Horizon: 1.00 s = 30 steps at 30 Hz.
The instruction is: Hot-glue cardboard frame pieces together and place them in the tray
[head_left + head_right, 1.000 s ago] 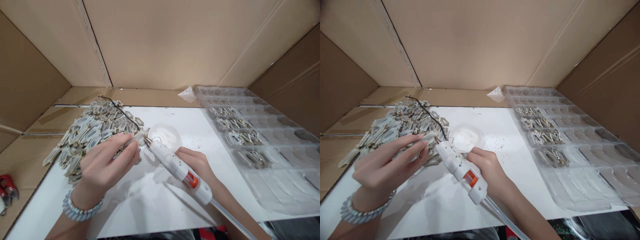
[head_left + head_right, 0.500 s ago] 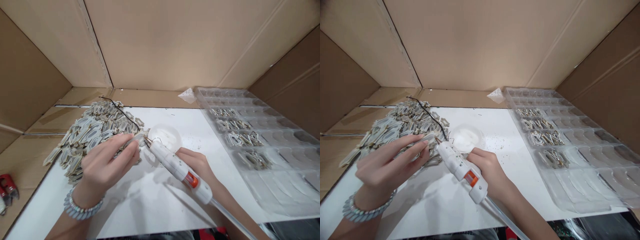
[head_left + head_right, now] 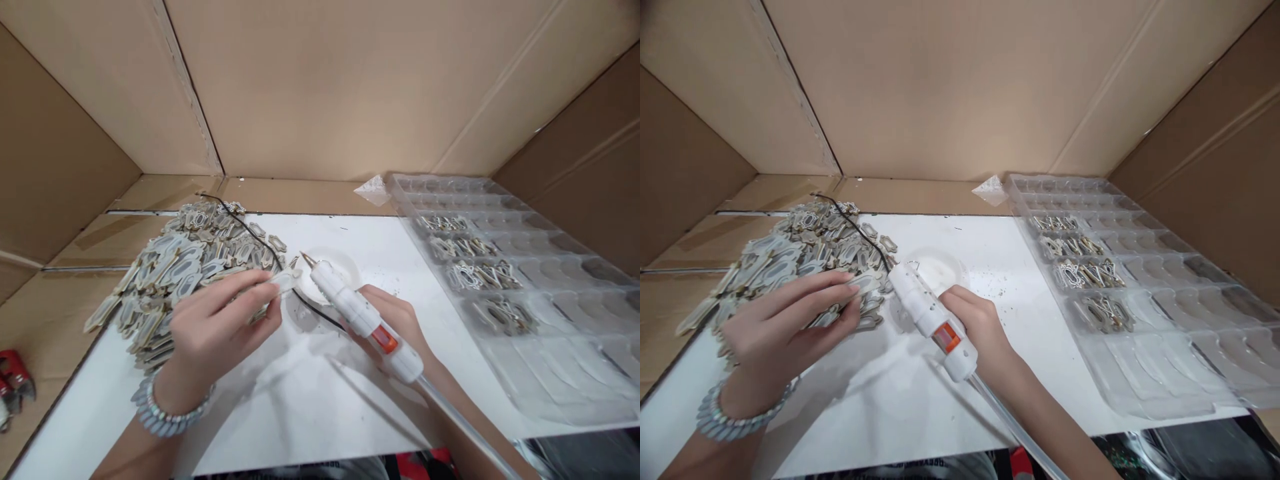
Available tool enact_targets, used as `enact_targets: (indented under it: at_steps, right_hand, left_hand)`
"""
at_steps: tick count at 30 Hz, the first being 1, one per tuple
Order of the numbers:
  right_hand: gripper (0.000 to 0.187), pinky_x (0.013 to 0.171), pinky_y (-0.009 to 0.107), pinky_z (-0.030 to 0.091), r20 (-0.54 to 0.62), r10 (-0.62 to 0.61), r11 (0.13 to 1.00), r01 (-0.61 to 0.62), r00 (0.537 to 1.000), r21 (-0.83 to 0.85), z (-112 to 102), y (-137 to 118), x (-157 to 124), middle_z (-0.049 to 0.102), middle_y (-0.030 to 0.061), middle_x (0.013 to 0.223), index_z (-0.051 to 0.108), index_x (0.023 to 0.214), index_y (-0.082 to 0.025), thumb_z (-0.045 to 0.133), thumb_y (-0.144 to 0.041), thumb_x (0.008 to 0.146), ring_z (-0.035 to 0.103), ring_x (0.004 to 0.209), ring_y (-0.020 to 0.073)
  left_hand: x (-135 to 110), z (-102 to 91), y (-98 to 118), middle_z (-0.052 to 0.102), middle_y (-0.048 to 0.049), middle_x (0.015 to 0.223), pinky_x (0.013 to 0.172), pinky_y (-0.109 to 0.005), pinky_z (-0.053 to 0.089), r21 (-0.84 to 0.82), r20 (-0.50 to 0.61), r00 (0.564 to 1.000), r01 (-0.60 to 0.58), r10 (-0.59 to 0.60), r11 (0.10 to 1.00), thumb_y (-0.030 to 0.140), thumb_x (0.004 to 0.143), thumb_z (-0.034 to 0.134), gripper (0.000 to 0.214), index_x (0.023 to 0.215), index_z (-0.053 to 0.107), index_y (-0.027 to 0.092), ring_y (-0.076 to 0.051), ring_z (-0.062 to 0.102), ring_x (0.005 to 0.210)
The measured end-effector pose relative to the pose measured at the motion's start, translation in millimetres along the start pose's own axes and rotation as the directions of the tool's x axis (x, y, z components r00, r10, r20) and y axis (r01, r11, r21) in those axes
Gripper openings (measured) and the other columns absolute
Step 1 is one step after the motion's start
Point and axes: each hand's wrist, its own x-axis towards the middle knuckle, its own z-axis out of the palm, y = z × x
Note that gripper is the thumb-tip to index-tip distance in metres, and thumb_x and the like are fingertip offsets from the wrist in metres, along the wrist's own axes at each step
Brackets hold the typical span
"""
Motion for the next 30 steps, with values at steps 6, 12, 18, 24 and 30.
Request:
enact_targets:
  at_steps: [6, 12, 18, 24, 30]
  right_hand:
    - [0.017, 0.052, 0.027, 0.047, 0.036, 0.242, 0.951, -0.244, 0.970, 0.191, -6.3, -12.4, 2.5, 0.053, -0.0030, 0.067, 0.063, 0.092, -0.023, 0.067, -0.035, 0.081, 0.052, 0.054, 0.0135]
    - [0.033, 0.052, 0.028, 0.047, 0.144, 0.284, 0.898, -0.316, 0.948, 0.305, -7.5, -10.3, 0.8, 0.057, -0.0006, 0.071, 0.067, 0.104, -0.024, 0.069, -0.047, 0.080, 0.052, 0.058, 0.0144]
    - [0.035, 0.053, 0.028, 0.050, 0.213, 0.320, 0.854, -0.379, 0.923, 0.356, -7.2, -6.9, -0.5, 0.057, -0.0011, 0.066, 0.068, 0.102, -0.022, 0.070, -0.048, 0.080, 0.054, 0.057, 0.0148]
    - [0.033, 0.059, 0.029, 0.055, 0.213, 0.181, 0.831, -0.265, 0.960, 0.489, -9.0, -5.2, -1.0, 0.065, 0.0011, 0.076, 0.068, 0.099, -0.024, 0.070, -0.053, 0.083, 0.062, 0.066, 0.0159]
    - [0.030, 0.056, 0.027, 0.053, 0.249, 0.130, 0.848, -0.238, 0.960, 0.473, -5.3, -5.8, -4.7, 0.064, -0.0003, 0.075, 0.068, 0.094, -0.023, 0.069, -0.051, 0.085, 0.060, 0.064, 0.0144]
  left_hand:
    - [-11.6, 16.8, 31.8, 0.073, -0.0023, 0.091, 0.074, -0.023, 0.061, -0.519, 0.265, 0.858, 0.511, -0.439, 0.685, 0.016, 0.077, 0.073, 0.026, 0.101, 0.065, 0.023, -0.015, 0.072, 0.081]
    - [-10.2, 22.7, 49.5, 0.072, 0.0022, 0.089, 0.078, -0.016, 0.059, -0.615, 0.336, 0.808, 0.578, -0.485, 0.537, 0.012, 0.074, 0.075, 0.028, 0.096, 0.066, 0.025, -0.010, 0.071, 0.083]
    - [-7.0, 20.9, 50.7, 0.075, 0.0021, 0.089, 0.079, -0.015, 0.057, -0.719, 0.444, 0.710, 0.646, -0.546, 0.256, 0.008, 0.070, 0.079, 0.029, 0.090, 0.065, 0.023, -0.010, 0.072, 0.084]
    - [-0.8, 23.9, 46.0, 0.074, -0.0035, 0.079, 0.065, -0.021, 0.059, -0.311, 0.946, 0.279, 0.626, -0.167, -0.715, 0.048, 0.081, 0.074, 0.031, 0.089, 0.066, 0.019, -0.013, 0.071, 0.070]
    - [-9.8, 26.4, 48.8, 0.075, -0.0086, 0.080, 0.068, -0.023, 0.060, 0.125, 0.951, 0.182, 0.510, 0.249, -0.851, 0.040, 0.080, 0.076, 0.043, 0.111, 0.066, 0.011, -0.015, 0.072, 0.064]
